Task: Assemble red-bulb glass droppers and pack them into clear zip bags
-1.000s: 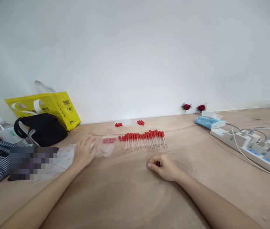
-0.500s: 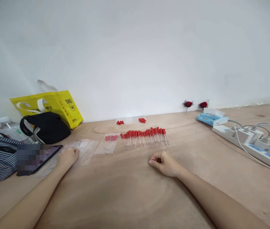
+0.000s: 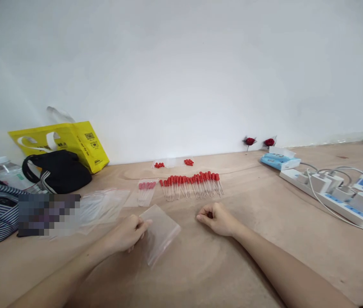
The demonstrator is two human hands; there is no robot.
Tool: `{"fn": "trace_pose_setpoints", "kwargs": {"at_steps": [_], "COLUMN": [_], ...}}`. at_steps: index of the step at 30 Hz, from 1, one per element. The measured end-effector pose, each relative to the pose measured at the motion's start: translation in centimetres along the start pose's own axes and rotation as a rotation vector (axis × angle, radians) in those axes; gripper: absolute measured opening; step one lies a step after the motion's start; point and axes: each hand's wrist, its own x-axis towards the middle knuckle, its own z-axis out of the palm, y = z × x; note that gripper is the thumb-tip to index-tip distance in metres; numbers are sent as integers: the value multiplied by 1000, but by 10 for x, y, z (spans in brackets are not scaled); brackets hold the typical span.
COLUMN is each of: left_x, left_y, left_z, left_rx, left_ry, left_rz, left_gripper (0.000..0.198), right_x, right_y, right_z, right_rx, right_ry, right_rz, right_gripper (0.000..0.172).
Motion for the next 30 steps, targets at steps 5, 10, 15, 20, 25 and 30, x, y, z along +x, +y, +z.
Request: {"fn": "trace_pose_setpoints", "kwargs": {"at_steps": [5, 10, 15, 20, 25, 30], "left_x": [-7, -6, -8, -12, -1, 6], "left_y": [-12, -18, 1, 8, -7, -10], "left_z": [-16, -15, 17, 13, 4, 17], "left_rx": [79, 159, 139, 94, 179, 124], "left_ry": [225, -85, -145, -101, -129, -105], "left_rz": [482, 877, 570, 419, 667, 613], "left_gripper": [31, 53, 53, 64, 59, 58], "right_x": [0, -5, -12, -13, -11, -11], "right_y": [-1, -10, -27, -30, -30, -33], "right_z": [-1, 3, 15, 20, 18, 20], "right_rx": [-9, -14, -92, -172, -199, -267], "right_ry": [-7, 24, -28, -81, -118, -146], "right_rz": [-21, -32, -305, -430, -451, -514], "right_gripper": [28, 21, 14, 21, 26, 37]}}
